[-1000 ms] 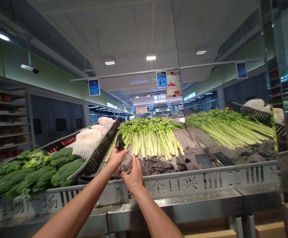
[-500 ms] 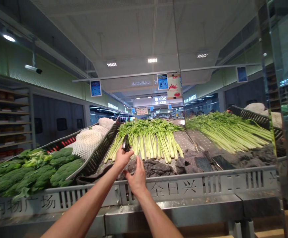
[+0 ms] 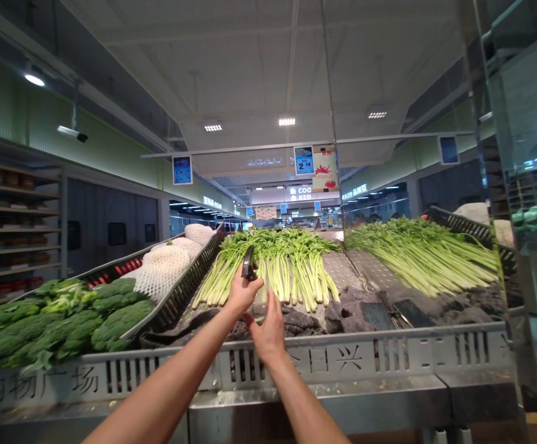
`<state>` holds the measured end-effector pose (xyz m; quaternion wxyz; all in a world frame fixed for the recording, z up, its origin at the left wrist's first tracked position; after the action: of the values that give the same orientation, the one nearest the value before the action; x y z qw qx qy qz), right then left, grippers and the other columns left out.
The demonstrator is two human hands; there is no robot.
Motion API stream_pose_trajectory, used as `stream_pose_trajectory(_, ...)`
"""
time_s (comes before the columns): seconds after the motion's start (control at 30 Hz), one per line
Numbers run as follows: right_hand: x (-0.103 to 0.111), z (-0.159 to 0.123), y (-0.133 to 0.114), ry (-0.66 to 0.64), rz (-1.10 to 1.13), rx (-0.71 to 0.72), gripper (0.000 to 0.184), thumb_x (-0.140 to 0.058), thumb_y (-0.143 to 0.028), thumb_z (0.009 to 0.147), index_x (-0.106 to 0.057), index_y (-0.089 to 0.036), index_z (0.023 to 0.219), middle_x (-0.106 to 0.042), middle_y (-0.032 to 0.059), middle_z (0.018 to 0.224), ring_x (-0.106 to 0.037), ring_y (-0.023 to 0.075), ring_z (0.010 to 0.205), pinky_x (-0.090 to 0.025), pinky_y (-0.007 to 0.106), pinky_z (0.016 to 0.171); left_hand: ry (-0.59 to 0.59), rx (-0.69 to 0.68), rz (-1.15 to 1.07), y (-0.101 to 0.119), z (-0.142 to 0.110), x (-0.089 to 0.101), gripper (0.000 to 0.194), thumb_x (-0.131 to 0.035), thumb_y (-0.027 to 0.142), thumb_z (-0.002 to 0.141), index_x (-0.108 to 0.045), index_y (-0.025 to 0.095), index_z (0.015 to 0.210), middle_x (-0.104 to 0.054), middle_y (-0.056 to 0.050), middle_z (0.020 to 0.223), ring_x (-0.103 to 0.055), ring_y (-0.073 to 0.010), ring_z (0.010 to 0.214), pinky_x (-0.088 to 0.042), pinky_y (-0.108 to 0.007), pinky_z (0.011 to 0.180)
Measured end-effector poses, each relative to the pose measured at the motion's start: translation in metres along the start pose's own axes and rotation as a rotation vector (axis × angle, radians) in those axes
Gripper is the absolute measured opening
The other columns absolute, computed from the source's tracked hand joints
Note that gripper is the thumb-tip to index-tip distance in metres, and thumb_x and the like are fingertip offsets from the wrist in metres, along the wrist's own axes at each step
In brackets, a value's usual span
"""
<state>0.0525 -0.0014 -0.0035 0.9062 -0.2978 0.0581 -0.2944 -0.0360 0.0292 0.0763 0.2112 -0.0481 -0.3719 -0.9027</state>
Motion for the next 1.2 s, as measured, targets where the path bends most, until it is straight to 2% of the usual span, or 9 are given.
stream_pose_trajectory(0.23, 0.020, -0.008, 0.018, 0.031, -0.052, -0.026, 0.064, -0.056, -0.033, 0.064, -0.034, -0.012, 0.121, -0.049, 0.0139, 0.111, -0.052, 0.0228, 0.094, -0.043, 0.037, 0.080, -0.060, 0.093, 0.068, -0.002, -0.009, -0.028, 0.019, -0.055, 0.019, 0.056, -0.048, 0.018, 0.074, -0.048, 0.004, 0.059, -0.044, -0.0093, 0.053, -0.032, -0.020, 0.050)
stream_pose_trajectory(0.47, 0.040, -0.002, 0.021, 0.049, -0.114, 0.005, 0.064, -0.055, -0.035, 0.066, -0.034, -0.009, 0.120, -0.046, 0.0158, 0.116, -0.044, 0.0241, 0.107, -0.037, 0.039, 0.088, -0.099, 0.032, 0.002, 0.016, -0.012, -0.043, 0.022, -0.053, 0.017, 0.057, -0.048, 0.018, 0.078, -0.049, 0.004, 0.060, -0.043, -0.0085, 0.051, -0.030, -0.019, 0.048)
stream_pose_trajectory(0.63, 0.053, 0.000, 0.024, 0.065, -0.125, 0.006, 0.064, -0.054, -0.036, 0.067, -0.032, -0.009, 0.121, -0.045, 0.0169, 0.116, -0.049, 0.0231, 0.100, -0.041, 0.039, 0.083, -0.143, -0.008, 0.008, 0.026, -0.015, -0.056, 0.023, -0.052, 0.019, 0.059, -0.047, 0.019, 0.082, -0.050, 0.004, 0.062, -0.045, -0.0093, 0.054, -0.030, -0.019, 0.048)
stream_pose_trajectory(0.83, 0.057, -0.009, 0.043, 0.097, -0.157, -0.051, 0.062, -0.054, -0.033, 0.067, -0.035, -0.006, 0.119, -0.045, 0.0189, 0.116, -0.043, 0.0250, 0.108, -0.037, 0.040, 0.088, -0.142, 0.057, 0.146, 0.022, -0.022, -0.072, 0.023, -0.053, 0.019, 0.058, -0.048, 0.020, 0.081, -0.051, 0.003, 0.063, -0.044, -0.0107, 0.054, -0.028, -0.021, 0.049)
stream_pose_trajectory(0.97, 0.067, -0.009, 0.049, 0.109, -0.167, -0.036, 0.062, -0.054, -0.034, 0.067, -0.035, -0.007, 0.119, -0.046, 0.0172, 0.116, -0.042, 0.0240, 0.108, -0.037, 0.039, 0.089, -0.157, 0.046, 0.063, 0.022, -0.024, -0.084, 0.024, -0.052, 0.019, 0.058, -0.048, 0.019, 0.081, -0.051, 0.003, 0.062, -0.044, -0.0100, 0.053, -0.029, -0.020, 0.048)
stream_pose_trajectory(1.2, 0.089, -0.002, 0.039, 0.156, -0.216, 0.006, 0.063, -0.055, -0.034, 0.066, -0.035, -0.009, 0.120, -0.048, 0.0157, 0.114, -0.044, 0.0238, 0.106, -0.039, 0.039, 0.086, -0.194, -0.022, -0.053, 0.033, -0.023, -0.098, 0.027, -0.051, 0.021, 0.060, -0.048, 0.019, 0.086, -0.050, 0.004, 0.061, -0.045, -0.0098, 0.053, -0.032, -0.020, 0.049)
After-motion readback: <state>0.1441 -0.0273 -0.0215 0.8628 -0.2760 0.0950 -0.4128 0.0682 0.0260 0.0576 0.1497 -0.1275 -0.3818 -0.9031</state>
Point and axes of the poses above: each hand's wrist, its own z-axis towards the middle knuckle, its own x-axis out of the back of the hand, y = z × x, the point moved 6 cm from there along z, towards the middle knuckle
